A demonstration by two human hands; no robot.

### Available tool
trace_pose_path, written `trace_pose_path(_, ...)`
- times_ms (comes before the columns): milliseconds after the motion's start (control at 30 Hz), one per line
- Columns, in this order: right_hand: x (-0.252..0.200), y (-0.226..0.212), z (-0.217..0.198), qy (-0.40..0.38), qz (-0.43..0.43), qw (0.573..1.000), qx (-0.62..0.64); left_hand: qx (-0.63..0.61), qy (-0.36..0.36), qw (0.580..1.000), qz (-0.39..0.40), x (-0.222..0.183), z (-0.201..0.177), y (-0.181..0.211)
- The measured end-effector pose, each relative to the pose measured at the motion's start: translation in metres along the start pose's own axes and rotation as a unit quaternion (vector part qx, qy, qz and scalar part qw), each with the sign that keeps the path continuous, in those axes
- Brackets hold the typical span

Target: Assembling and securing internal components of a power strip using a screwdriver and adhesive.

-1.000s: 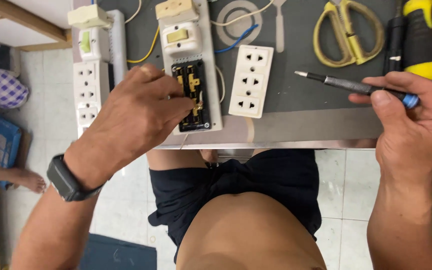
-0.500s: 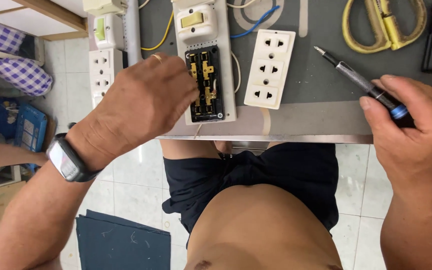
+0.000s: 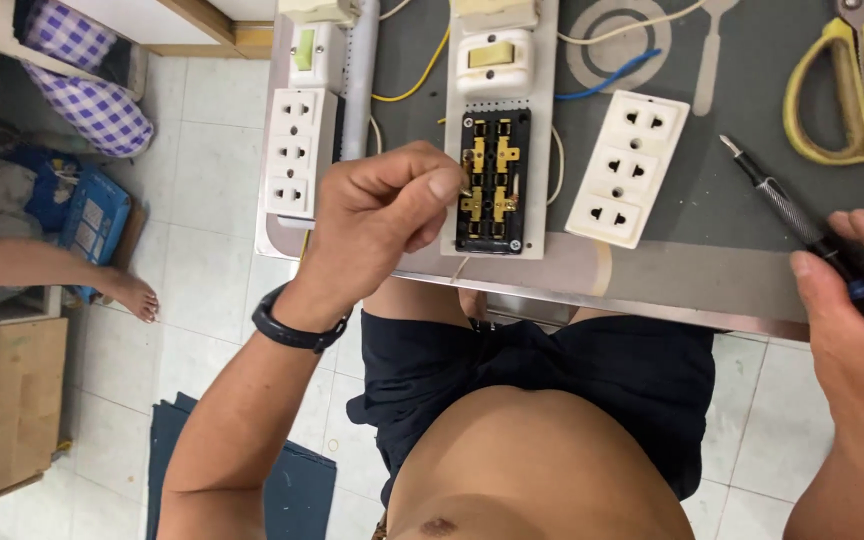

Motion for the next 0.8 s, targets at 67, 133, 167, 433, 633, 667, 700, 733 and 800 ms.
trace_pose_path(67,0.001,-0.003,-0.001,-0.002,-0.015,1.0,-0.015,-0.004,0.023,1.0,0.009,-0.002,-0.002,-0.006)
trace_pose_path(133,0.002,-0.006,-0.002,-0.005,-0.03,0.999,-0.03,-0.007,0.046,0.999,0.018,-0.003,-0.004,-0.007)
trace_pose_path(167,0.003,-0.008,-0.002,-0.007,-0.039,0.999,-0.018,0.019,0.055,0.998,0.033,-0.003,-0.004,-0.003)
trace_pose_path(433,0.007,-0.011,0.0,-0.004,-0.055,0.998,-0.011,0.093,0.083,0.99,0.059,-0.002,-0.009,0.006)
trace_pose_path(633,0.024,-0.034,-0.015,0.053,-0.086,0.99,-0.101,0.227,-0.009,0.964,0.14,0.038,0.028,0.033)
trace_pose_path(667,0.026,-0.035,-0.016,0.044,-0.089,0.992,-0.076,0.29,-0.057,0.941,0.164,0.048,0.037,0.033)
trace_pose_path(700,0.027,-0.035,-0.016,0.035,-0.093,0.994,-0.051,0.351,-0.103,0.912,0.187,0.058,0.047,0.032)
trace_pose_path(733,0.028,-0.037,-0.018,0.037,-0.091,0.994,-0.05,0.351,-0.106,0.911,0.187,0.073,0.049,0.023)
trace_pose_path(800,0.032,-0.038,-0.019,0.014,-0.062,0.998,-0.022,0.362,-0.178,0.88,0.249,0.101,0.064,0.008)
Point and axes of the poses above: each hand's wrist, its own x-axis towards the middle knuckle, its own z-axis out of the palm, y = z × x, the point moved 6 cm from there along x, towards the middle knuckle, and after that the axes turned 2 degrees about z, right-handed, at the moved point
